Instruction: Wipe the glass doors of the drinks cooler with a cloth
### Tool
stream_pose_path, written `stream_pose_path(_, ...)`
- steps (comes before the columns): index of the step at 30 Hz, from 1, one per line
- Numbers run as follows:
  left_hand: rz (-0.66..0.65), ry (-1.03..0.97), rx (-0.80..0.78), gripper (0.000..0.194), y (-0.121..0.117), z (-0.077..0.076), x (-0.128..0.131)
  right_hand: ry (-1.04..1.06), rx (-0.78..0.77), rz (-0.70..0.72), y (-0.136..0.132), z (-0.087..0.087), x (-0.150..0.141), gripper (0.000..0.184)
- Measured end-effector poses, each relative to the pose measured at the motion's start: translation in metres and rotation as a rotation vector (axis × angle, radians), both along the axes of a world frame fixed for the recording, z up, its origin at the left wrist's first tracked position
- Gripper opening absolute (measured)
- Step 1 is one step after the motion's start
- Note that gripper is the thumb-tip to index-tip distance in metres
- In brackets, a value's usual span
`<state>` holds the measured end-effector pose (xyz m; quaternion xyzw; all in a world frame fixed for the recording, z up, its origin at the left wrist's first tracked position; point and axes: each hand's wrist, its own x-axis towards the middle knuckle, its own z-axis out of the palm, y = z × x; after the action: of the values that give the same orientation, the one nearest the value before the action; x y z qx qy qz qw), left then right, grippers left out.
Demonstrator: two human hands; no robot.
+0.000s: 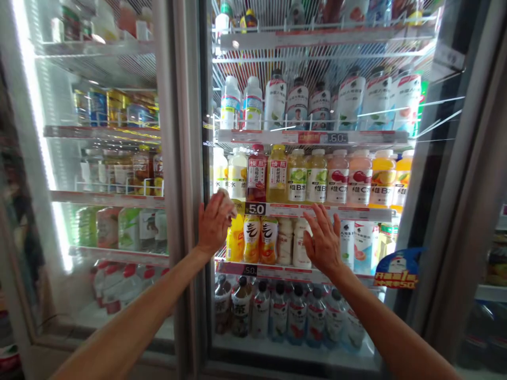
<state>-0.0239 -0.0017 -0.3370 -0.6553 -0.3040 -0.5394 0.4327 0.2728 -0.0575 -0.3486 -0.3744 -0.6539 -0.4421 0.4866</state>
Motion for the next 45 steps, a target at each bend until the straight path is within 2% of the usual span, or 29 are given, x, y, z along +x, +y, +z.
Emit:
stream_pose_path(2,-0.016,-0.236,-0.002,0.031,0.003,0.015,0.003,0.014,0.008,0.002,-0.001,0.002,-0.001,0.059)
stream_pose_path(4,-0.011,-0.234,0.003,0.032,0.001,0.012,0.008,0.015,0.010,0.008,-0.002,0.002,-0.003,0.060)
stream_pose_path(7,0.022,0.143,0.013,0.029,-0.008,-0.011,0.015,-0.012,0.001,0.018,-0.003,-0.001,-0.004,0.061)
stream_pose_path(9,0.030,0.363,0.031,0.028,-0.011,-0.012,0.015,-0.029,-0.006,0.023,-0.003,-0.002,-0.005,0.061)
stream_pose_path(11,0.051,0.340,0.038,0.028,-0.010,0.010,0.011,-0.025,-0.003,0.025,-0.003,-0.001,-0.005,0.060)
stream_pose_path(14,0.068,-0.045,0.032,0.030,-0.002,0.059,0.006,0.000,0.012,0.024,-0.005,0.002,-0.005,0.057)
stream_pose_path(16,0.067,-0.225,0.040,0.032,0.002,0.074,0.007,0.004,0.019,0.027,-0.008,0.003,-0.004,0.055)
stream_pose_path(18,0.058,-0.123,0.058,0.032,0.002,0.067,0.014,-0.003,0.027,0.027,-0.009,0.002,-0.002,0.054)
stream_pose_path(20,0.030,0.172,0.085,0.028,-0.001,0.050,0.024,-0.019,0.030,0.022,-0.009,0.001,-0.001,0.054)
stream_pose_path(22,0.003,0.444,0.111,0.026,-0.003,0.042,0.031,-0.024,0.030,0.011,-0.009,0.000,0.001,0.052)
stream_pose_path(23,0.001,0.473,0.114,0.025,-0.003,0.045,0.034,-0.018,0.031,0.007,-0.008,0.000,0.002,0.051)
stream_pose_path(24,0.007,0.416,0.111,0.026,-0.003,0.051,0.036,-0.007,0.031,0.002,-0.008,0.001,0.004,0.050)
stream_pose_path(27,0.019,-0.006,0.092,0.030,0.001,0.076,0.043,0.030,0.025,-0.013,-0.008,0.002,0.011,0.050)
stream_pose_path(28,0.012,-0.077,0.089,0.032,0.001,0.080,0.047,0.039,0.022,-0.019,-0.008,0.002,0.014,0.051)
stream_pose_path(29,0.001,-0.061,0.090,0.032,0.000,0.080,0.054,0.045,0.023,-0.025,-0.009,0.001,0.017,0.051)
stream_pose_path(30,-0.012,0.042,0.098,0.033,-0.001,0.077,0.062,0.050,0.028,-0.031,-0.009,0.001,0.021,0.052)
stream_pose_path(33,-0.039,0.588,0.141,0.031,-0.008,0.060,0.089,0.052,0.041,-0.057,-0.009,-0.001,0.030,0.054)
stream_pose_path(35,-0.042,0.777,0.161,0.029,-0.012,0.061,0.106,0.052,0.043,-0.078,-0.009,-0.001,0.037,0.055)
stream_pose_path(37,-0.030,0.662,0.150,0.029,-0.014,0.074,0.121,0.067,0.043,-0.101,-0.011,0.000,0.045,0.056)
stream_pose_path(39,-0.015,0.387,0.120,0.030,-0.014,0.090,0.135,0.101,0.052,-0.121,-0.012,0.001,0.054,0.057)
stream_pose_path(41,-0.029,0.290,0.115,0.029,-0.015,0.096,0.150,0.139,0.062,-0.139,-0.015,0.002,0.065,0.058)
stream_pose_path(42,-0.050,0.359,0.132,0.029,-0.015,0.095,0.157,0.153,0.067,-0.147,-0.017,0.002,0.070,0.057)
stream_pose_path(45,-0.121,0.783,0.234,0.025,-0.018,0.085,0.177,0.163,0.073,-0.171,-0.024,0.001,0.087,0.057)
